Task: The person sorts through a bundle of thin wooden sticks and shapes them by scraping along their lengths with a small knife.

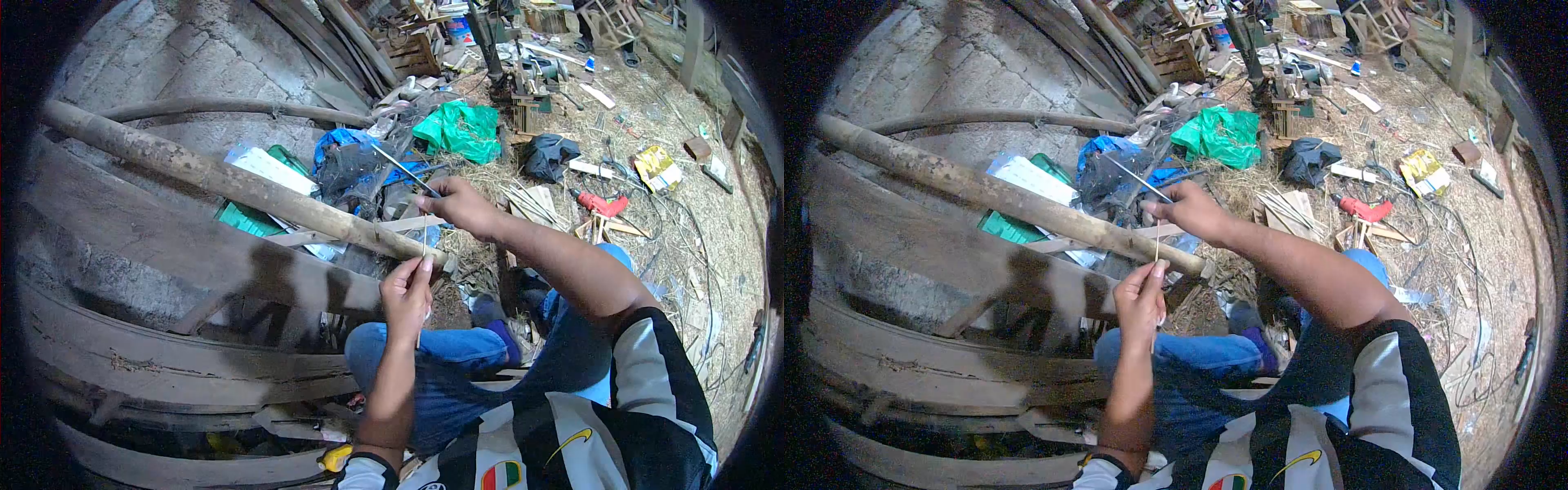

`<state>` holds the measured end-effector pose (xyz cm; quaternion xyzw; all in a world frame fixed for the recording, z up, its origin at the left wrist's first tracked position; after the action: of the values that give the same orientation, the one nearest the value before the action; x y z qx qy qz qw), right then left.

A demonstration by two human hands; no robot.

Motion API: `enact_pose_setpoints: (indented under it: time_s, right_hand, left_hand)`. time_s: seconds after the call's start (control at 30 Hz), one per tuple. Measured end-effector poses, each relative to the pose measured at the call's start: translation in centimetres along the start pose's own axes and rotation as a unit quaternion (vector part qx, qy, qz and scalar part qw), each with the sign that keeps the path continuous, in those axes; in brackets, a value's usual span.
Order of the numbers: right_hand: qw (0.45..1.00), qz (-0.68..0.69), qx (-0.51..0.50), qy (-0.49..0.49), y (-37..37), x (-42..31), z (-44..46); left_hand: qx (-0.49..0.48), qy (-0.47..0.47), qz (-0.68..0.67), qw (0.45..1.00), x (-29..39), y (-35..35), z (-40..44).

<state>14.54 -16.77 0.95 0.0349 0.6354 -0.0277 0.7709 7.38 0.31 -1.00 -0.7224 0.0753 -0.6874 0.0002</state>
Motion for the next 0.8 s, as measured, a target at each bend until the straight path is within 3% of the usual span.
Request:
enact_pose_setpoints:
  time_s: [0.03,0.1,0.27,0.53,0.63,0.8]
  right_hand:
    - [1.0,-0.001,-0.001,-0.001,-0.1,-0.6,-0.1]
    - [0.993,0.019,0.024,0.111,-1.2,-0.1,-0.4]
    - [0.983,0.114,0.121,0.077,-3.6,-0.6,0.7]
    - [0.971,0.064,0.224,0.059,-8.9,-0.3,1.0]
    - [0.962,0.039,0.27,0.034,-10.1,-0.8,1.0]
    - [0.961,0.013,0.272,0.048,-10.6,-3.2,0.1]
  left_hand:
    - [0.001,0.0,-0.001,1.0,0.1,-0.1,0.2]
    - [-0.025,0.044,0.026,0.998,1.4,0.0,0.7]
    - [-0.068,0.024,0.055,0.996,3.5,-0.4,1.9]
    - [-0.135,0.038,0.162,0.977,4.2,-0.6,6.8]
    - [-0.095,0.091,0.063,0.989,6.1,-0.3,8.4]
    - [-0.058,0.064,-0.111,0.99,7.9,-3.5,12.3]
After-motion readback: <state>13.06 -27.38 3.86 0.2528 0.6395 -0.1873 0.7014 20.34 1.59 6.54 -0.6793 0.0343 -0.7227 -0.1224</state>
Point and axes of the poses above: each hand's wrist, its own z-axis towards the middle knuckle, its own y-axis out of the palm, x = y × z, the point moved 9 cm from there along z, towards the middle knuckle, and after that the axes turned 5 degrees about x, right-handed, at the moved point
